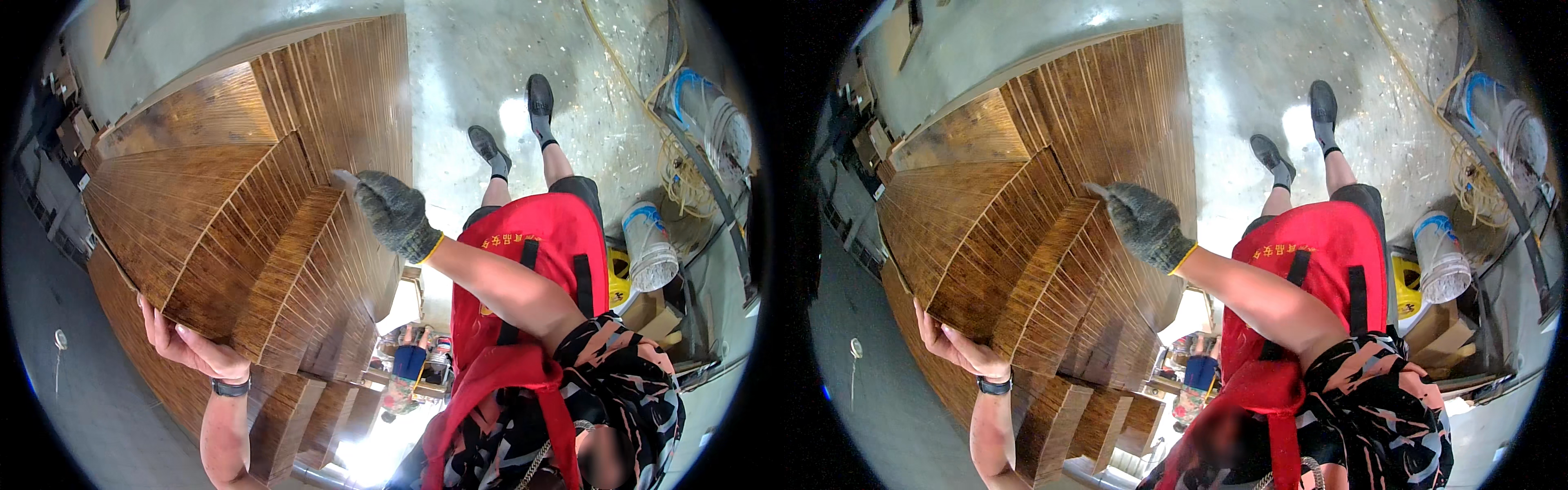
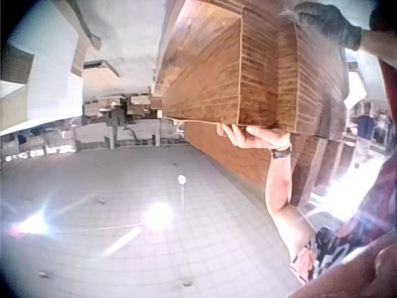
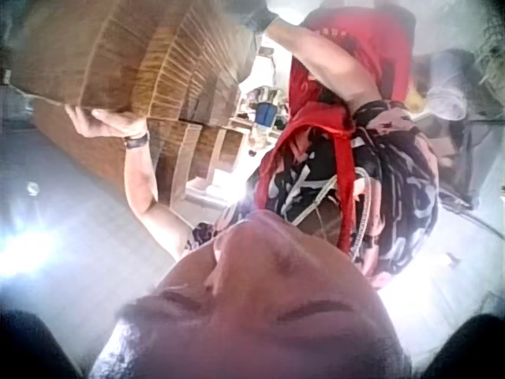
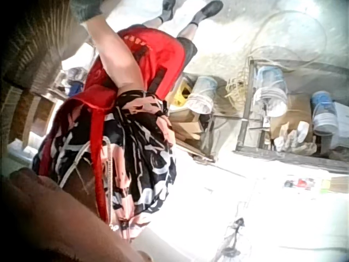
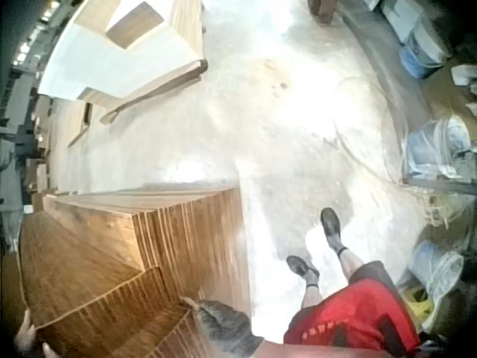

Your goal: The person assembles wood furniture components by aligning wood panels and striking them into place with a mallet, then uses a scraping tool to clean joints.

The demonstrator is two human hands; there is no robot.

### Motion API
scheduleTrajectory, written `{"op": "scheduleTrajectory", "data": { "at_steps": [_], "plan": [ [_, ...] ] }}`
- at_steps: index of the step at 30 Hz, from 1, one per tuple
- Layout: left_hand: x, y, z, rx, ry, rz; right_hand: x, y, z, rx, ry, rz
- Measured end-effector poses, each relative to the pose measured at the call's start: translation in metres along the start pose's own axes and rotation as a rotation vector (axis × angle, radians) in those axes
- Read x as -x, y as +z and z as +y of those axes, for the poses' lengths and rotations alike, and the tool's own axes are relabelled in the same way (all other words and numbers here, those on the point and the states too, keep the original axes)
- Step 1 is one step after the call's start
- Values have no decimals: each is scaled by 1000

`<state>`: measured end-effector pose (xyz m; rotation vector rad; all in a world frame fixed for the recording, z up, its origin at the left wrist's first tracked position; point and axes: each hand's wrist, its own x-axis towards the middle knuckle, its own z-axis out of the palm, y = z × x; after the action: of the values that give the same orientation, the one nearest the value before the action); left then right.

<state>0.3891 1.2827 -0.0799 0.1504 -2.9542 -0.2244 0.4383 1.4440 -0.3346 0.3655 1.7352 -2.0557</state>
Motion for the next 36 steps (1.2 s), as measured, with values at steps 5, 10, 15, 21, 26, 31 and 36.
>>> {"op": "scheduleTrajectory", "data": {
  "at_steps": [5, 10, 15, 21, 26, 31, 36],
  "plan": [
    [-1, 0, 4, -53, -17, 11, 7, 16, 0, 39, -142, 165],
    [1, 4, 5, 40, -35, 16, 10, 23, 3, 69, -101, 170],
    [3, -6, -5, 33, 3, -29, 23, 35, 6, 138, -320, 25],
    [2, 0, 0, 173, -55, -11, 69, 20, -99, 108, -727, -353],
    [3, 0, -1, 166, -30, 2, 35, 51, -7, 616, -645, 79],
    [-2, 6, -1, 186, -6, -12, 91, 59, -150, -265, -822, -454],
    [4, 3, -3, 191, -7, -3, 63, 72, -93, 950, -1071, 195]
  ]
}}
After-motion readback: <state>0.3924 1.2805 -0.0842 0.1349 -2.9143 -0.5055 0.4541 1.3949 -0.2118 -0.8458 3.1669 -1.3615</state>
